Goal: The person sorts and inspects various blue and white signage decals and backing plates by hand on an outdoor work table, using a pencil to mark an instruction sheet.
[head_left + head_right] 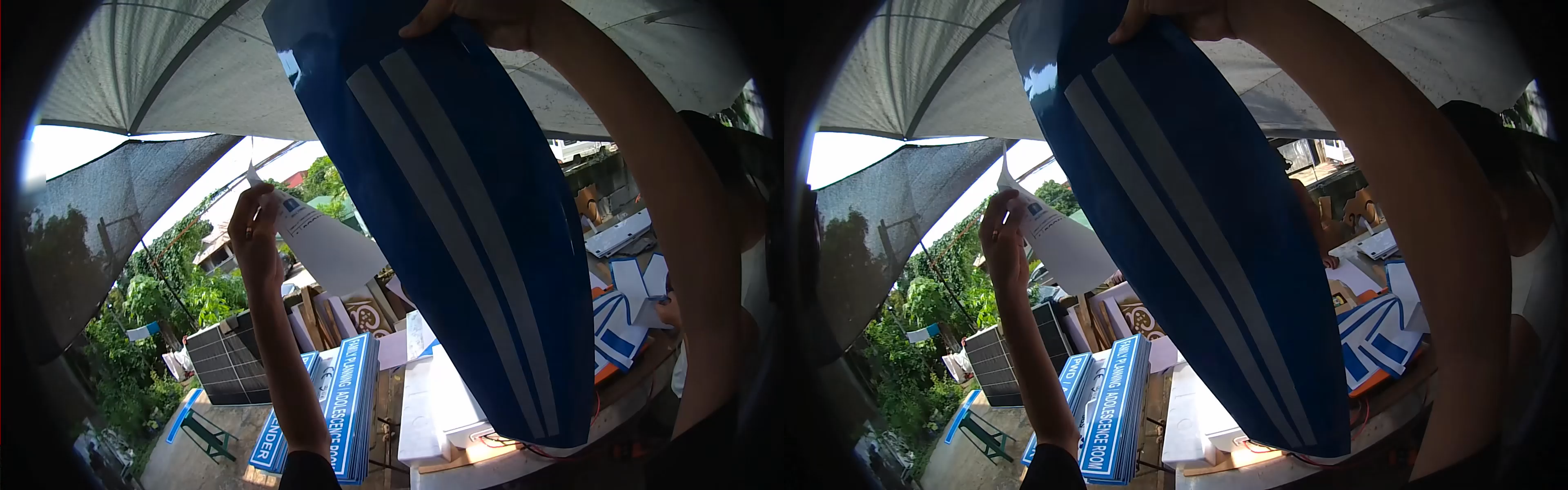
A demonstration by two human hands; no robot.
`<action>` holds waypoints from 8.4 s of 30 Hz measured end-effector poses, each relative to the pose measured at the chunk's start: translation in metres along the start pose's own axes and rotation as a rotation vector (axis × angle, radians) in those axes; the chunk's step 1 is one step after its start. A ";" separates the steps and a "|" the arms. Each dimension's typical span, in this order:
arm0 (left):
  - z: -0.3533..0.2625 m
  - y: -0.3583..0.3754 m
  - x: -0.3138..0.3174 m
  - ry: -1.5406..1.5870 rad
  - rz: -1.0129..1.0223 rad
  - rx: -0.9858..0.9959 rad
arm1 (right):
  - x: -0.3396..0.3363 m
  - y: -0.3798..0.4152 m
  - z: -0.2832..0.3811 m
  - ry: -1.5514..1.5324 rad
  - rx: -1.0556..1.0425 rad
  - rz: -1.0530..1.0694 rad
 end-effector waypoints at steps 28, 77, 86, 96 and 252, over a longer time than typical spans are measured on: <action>-0.034 -0.096 0.206 0.416 0.219 -0.007 | 0.004 0.272 -0.084 0.401 0.073 -0.987; 0.099 0.221 0.521 2.213 -0.583 -1.399 | 0.147 0.209 0.445 2.203 1.819 -0.670; -0.103 0.298 0.558 2.364 -0.380 -1.879 | 0.317 0.152 0.592 2.485 2.089 -0.897; -0.230 0.339 0.517 2.367 -0.161 -2.114 | 0.431 0.095 0.602 2.641 2.374 -1.017; -0.079 0.383 0.420 2.177 0.344 -1.839 | 0.528 0.154 0.466 1.551 2.783 -1.387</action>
Point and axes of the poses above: each hand's wrist, its own y-axis away from the middle knuckle, its own x-axis out of the palm, z = x × y, the point moved 7 cm from there along -y, towards the middle knuckle, and after that the axes turned 8 degrees about y, right-handed, at the moved point
